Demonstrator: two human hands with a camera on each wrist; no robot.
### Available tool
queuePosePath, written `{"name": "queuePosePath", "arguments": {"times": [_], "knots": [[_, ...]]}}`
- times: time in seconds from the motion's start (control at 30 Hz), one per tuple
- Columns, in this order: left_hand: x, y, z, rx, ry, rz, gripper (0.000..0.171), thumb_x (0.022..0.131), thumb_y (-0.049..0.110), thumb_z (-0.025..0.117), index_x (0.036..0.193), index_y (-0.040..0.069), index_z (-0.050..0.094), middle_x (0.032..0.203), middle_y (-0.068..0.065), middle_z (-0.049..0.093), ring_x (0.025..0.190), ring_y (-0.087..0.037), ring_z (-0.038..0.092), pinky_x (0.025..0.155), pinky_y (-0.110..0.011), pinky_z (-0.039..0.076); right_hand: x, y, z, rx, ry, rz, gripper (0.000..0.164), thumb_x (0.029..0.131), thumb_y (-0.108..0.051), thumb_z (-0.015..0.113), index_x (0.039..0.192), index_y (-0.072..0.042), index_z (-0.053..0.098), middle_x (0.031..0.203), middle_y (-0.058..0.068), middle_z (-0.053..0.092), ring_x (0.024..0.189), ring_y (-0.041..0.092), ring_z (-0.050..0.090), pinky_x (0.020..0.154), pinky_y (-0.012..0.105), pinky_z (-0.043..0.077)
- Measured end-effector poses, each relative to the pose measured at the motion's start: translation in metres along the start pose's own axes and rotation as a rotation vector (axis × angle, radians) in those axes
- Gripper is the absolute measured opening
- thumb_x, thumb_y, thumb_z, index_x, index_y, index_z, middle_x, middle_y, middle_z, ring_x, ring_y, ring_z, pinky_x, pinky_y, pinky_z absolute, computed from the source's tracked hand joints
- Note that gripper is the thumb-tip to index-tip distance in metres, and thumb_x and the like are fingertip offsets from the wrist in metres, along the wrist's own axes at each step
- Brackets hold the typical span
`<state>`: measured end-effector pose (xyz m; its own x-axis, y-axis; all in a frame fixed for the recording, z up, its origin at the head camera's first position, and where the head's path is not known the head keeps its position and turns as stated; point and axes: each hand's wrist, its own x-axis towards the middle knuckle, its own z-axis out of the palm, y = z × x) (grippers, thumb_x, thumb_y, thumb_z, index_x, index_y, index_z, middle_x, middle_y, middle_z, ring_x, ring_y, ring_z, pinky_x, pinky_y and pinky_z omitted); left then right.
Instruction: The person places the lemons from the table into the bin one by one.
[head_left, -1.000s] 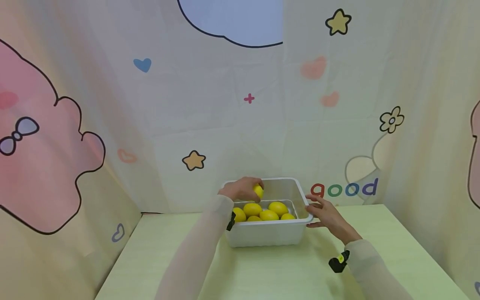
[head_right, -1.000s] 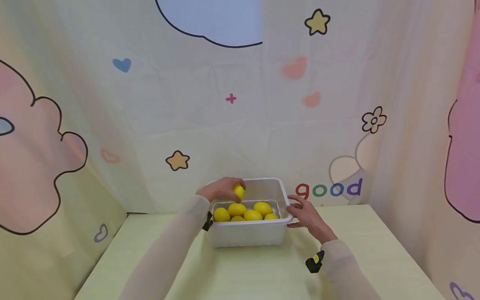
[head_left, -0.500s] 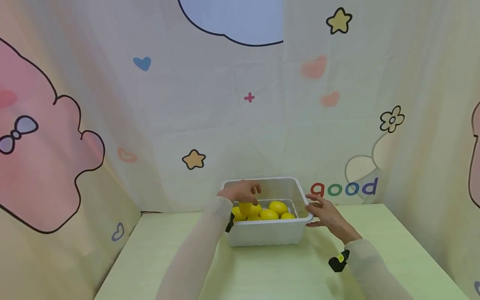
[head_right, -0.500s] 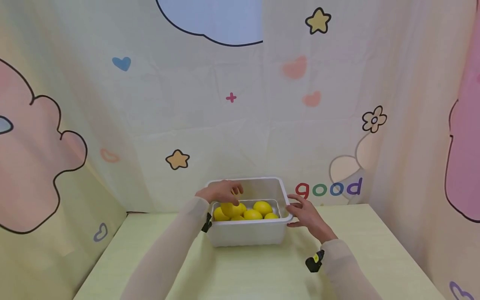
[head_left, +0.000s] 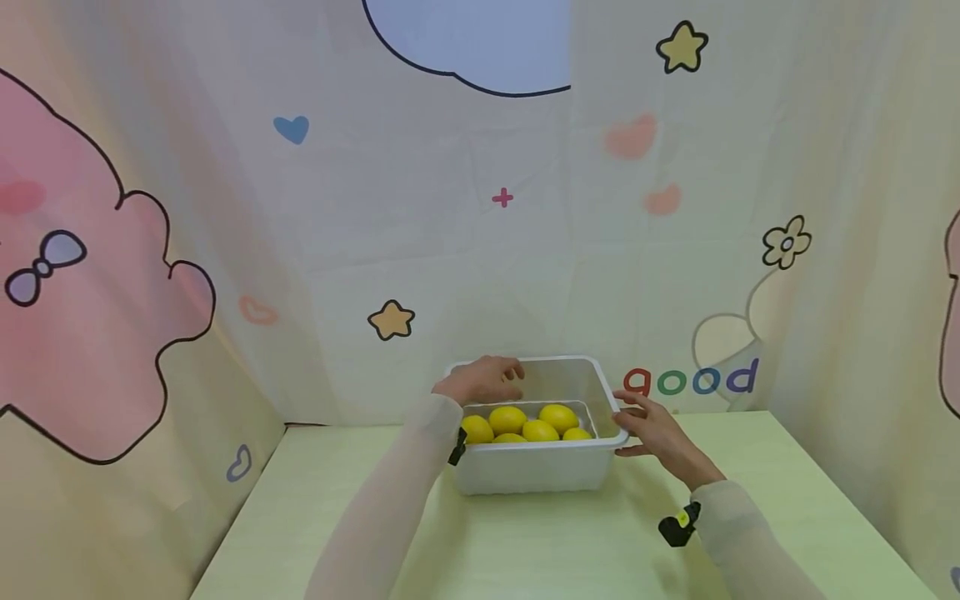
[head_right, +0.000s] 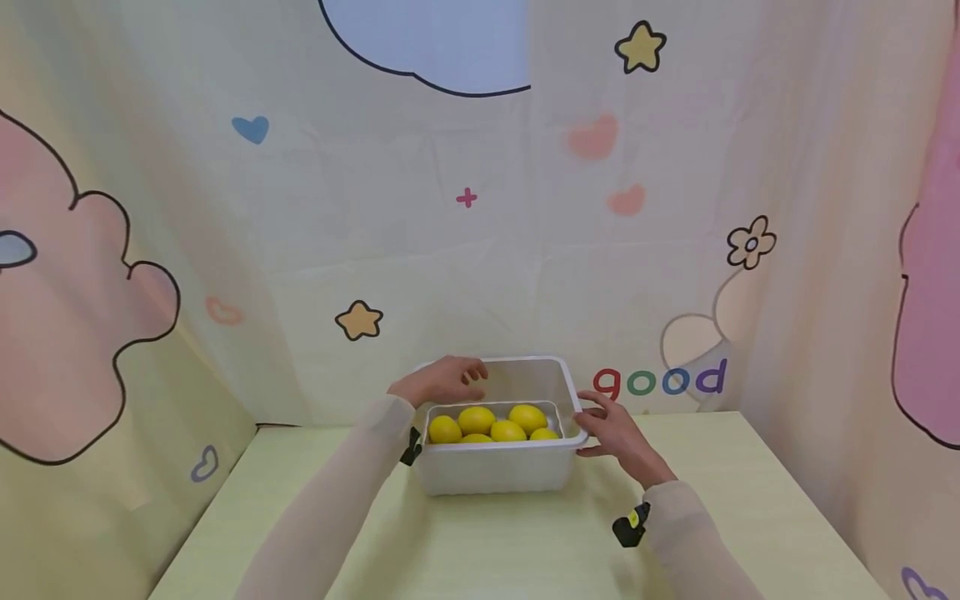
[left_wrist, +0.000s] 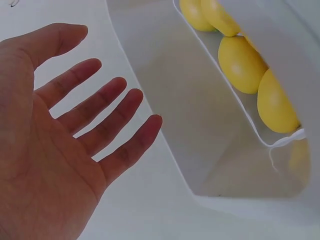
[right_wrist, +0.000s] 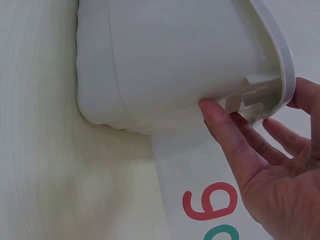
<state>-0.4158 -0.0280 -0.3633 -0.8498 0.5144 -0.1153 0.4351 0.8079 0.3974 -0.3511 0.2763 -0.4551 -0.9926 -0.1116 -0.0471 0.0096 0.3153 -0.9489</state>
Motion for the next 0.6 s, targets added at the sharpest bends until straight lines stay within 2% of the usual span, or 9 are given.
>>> {"name": "queuePosePath", "arguments": {"times": [0.17,0.43,0.53,0.6], "knots": [[-0.006,-0.001,-0.001,0.012,0.028,0.03,0.041,0.093,0.039,0.058,0.132,0.028,0.056,0.137,-0.002,0.057,0.117,-0.021,0.056,0.098,-0.046,0.051,-0.001,-0.002,0.001,-0.017,0.009,-0.001,0.061,0.101,-0.025,0.053,0.153,-0.009,0.027,0.146,0.032,0.04,0.118,0.046,0.058,0.08,0.046,0.06],[-0.018,-0.005,0.002,0.002,0.049,0.033,0.043,0.093,0.039,0.058,0.135,0.028,0.055,0.137,0.0,0.057,0.119,-0.021,0.056,0.101,-0.043,0.05,-0.004,-0.006,0.003,-0.037,0.018,-0.011,0.058,0.101,-0.02,0.052,0.152,-0.006,0.028,0.142,0.034,0.042,0.104,0.032,0.065,0.077,0.045,0.061],[-0.022,-0.007,0.002,0.01,0.055,0.042,0.044,0.093,0.038,0.058,0.136,0.027,0.055,0.138,-0.001,0.057,0.121,-0.021,0.056,0.102,-0.042,0.049,-0.004,-0.007,0.004,-0.04,0.021,-0.01,0.057,0.101,-0.02,0.052,0.152,-0.006,0.029,0.142,0.034,0.043,0.103,0.032,0.065,0.078,0.047,0.061],[-0.025,-0.009,0.002,0.014,0.062,0.049,0.044,0.093,0.037,0.058,0.136,0.026,0.055,0.138,-0.001,0.057,0.122,-0.022,0.055,0.103,-0.042,0.049,-0.005,-0.008,0.004,-0.038,0.019,-0.01,0.058,0.101,-0.02,0.052,0.152,-0.006,0.029,0.142,0.034,0.042,0.106,0.036,0.064,0.081,0.049,0.06]]}}
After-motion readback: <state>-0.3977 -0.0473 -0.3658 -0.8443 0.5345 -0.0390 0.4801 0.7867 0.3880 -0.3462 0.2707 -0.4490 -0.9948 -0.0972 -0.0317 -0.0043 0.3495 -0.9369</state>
